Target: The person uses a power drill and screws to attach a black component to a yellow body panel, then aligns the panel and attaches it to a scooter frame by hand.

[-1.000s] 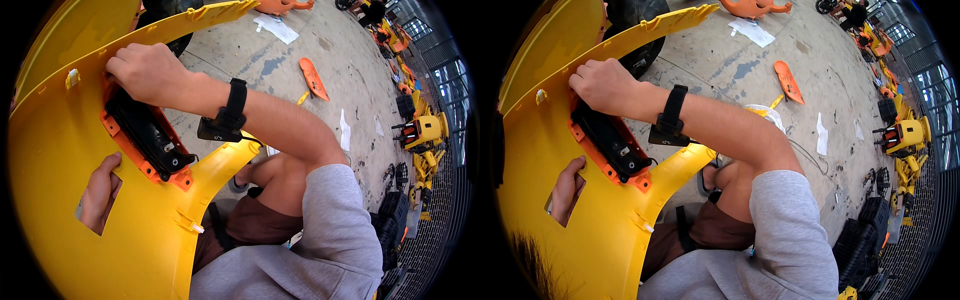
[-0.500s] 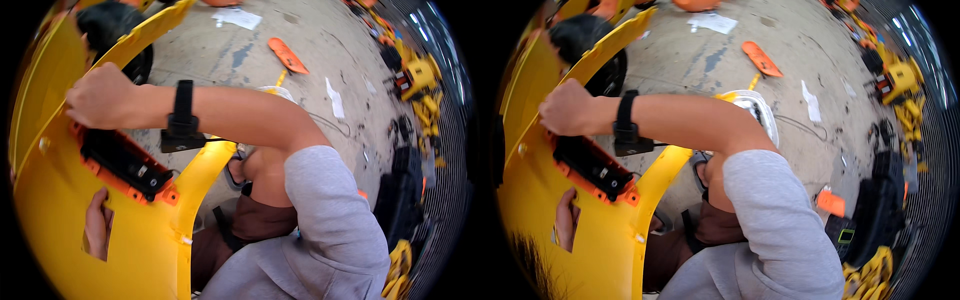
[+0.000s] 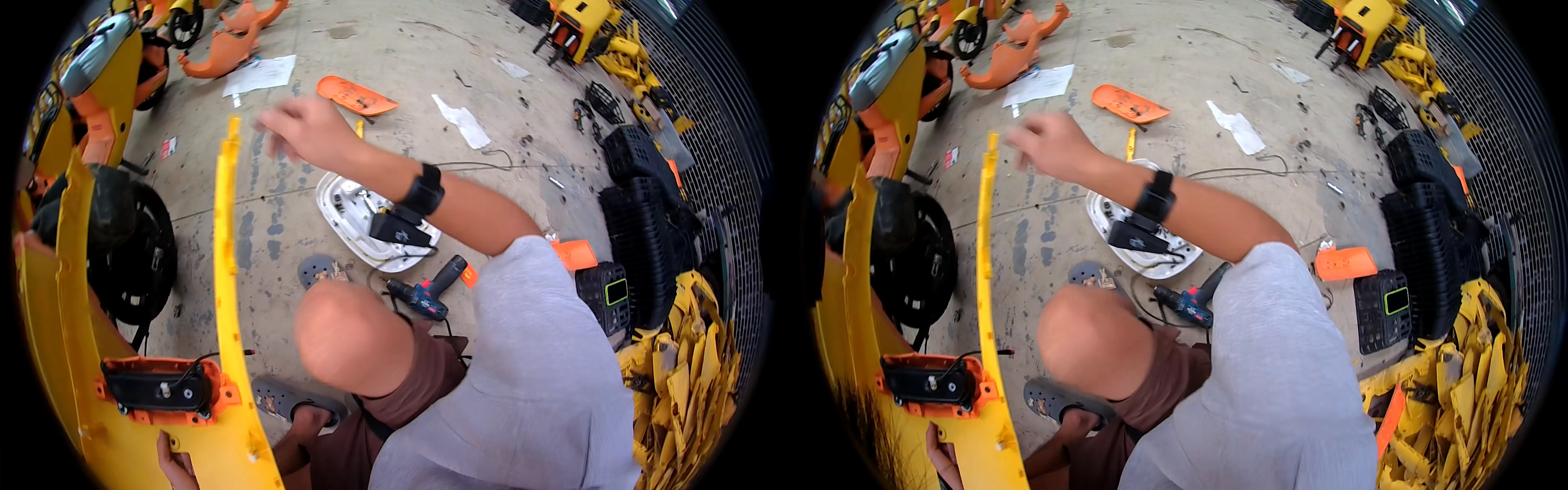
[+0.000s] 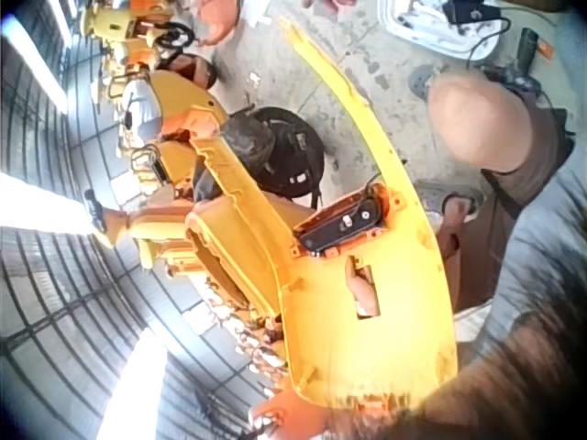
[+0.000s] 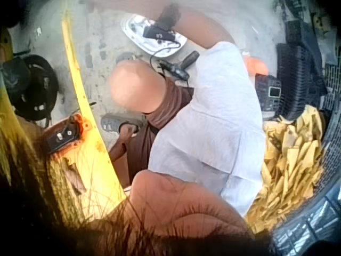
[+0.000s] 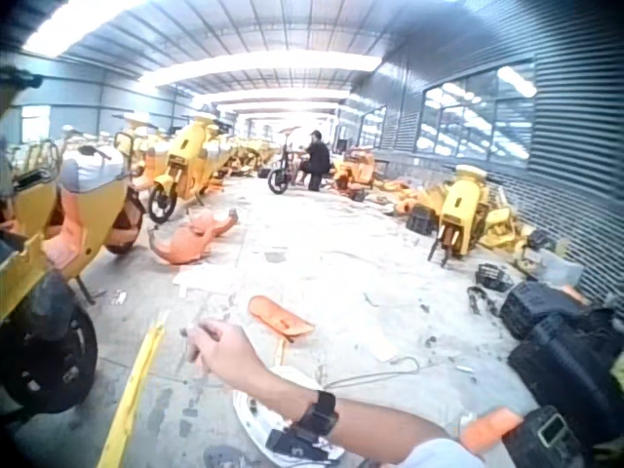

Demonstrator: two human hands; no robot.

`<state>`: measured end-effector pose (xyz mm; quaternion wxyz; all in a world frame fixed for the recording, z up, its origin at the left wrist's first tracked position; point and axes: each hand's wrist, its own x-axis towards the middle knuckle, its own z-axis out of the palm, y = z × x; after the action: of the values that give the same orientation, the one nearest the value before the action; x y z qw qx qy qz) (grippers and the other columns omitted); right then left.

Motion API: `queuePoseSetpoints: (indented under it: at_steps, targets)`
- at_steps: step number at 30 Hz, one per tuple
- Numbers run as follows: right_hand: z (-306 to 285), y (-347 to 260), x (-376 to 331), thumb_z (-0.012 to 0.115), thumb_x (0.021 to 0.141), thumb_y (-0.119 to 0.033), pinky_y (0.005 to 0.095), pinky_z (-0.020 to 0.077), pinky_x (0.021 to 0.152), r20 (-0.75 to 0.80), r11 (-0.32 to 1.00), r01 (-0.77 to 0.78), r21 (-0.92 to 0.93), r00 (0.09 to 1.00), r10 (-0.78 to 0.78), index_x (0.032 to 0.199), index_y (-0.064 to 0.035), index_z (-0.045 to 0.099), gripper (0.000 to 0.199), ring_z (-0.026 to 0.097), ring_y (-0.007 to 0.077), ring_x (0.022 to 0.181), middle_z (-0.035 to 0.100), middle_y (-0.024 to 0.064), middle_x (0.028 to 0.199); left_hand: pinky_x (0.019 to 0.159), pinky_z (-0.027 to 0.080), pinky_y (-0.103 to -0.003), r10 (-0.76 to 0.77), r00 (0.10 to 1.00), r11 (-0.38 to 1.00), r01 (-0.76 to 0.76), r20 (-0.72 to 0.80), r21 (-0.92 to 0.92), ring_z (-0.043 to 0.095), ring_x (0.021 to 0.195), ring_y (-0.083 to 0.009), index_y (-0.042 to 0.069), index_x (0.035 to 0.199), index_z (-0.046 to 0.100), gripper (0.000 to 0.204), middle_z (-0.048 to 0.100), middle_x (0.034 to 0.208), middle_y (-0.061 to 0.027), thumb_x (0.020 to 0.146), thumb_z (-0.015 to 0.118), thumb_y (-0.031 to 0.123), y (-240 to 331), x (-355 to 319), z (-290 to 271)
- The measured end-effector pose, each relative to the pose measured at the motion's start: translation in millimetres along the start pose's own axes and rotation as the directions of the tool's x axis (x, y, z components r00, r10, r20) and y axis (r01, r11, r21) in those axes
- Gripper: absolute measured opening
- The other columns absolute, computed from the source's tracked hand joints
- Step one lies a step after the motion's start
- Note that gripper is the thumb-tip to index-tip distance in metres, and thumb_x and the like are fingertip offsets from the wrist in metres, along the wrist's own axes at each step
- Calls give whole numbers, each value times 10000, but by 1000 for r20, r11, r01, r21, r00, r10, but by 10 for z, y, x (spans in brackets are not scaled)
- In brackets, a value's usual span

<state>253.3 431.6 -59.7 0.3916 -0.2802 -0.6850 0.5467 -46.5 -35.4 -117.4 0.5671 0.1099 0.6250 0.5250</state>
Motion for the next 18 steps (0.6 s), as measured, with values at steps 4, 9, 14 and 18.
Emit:
queuePoseSetpoints:
  at_steps: [4,9,14,18]
  targets:
    - [-663,1589,-684,657,927,-244,272,486,511,-130,868,-485,-104,872,472,908,25,747,284,622,111,552,735,87,745,624,468,-329,-315,856,865,81,411,496,531,695,-152,42,974,643,312,566,782,-37,1027,568,340,-2224,849,90]
    - [-1220,2985,-1738,699,843,-258,355,572,690,-297,582,-545,-603,831,470,887,-50,791,232,724,221,698,767,114,838,709,518,-366,-357,727,665,-242,586,706,594,806,-174,24,975,660,346,622,881,-58,1019,590,360,-2741,1131,14]
    - [-1081,3256,-2019,673,843,-214,442,570,796,-370,467,-559,-685,819,438,953,-98,794,201,716,337,875,750,150,924,669,491,-409,-185,744,416,-533,642,737,640,799,-228,31,1078,669,258,616,815,-82,969,593,253,-2665,1170,179]
    - [-910,3363,-2088,653,856,-204,450,567,805,-358,443,-527,-725,838,412,1002,-104,783,220,705,354,896,746,151,955,723,491,-444,-302,506,114,-823,808,557,656,872,-249,28,1030,681,240,661,928,-116,966,577,235,-2849,1296,-61]
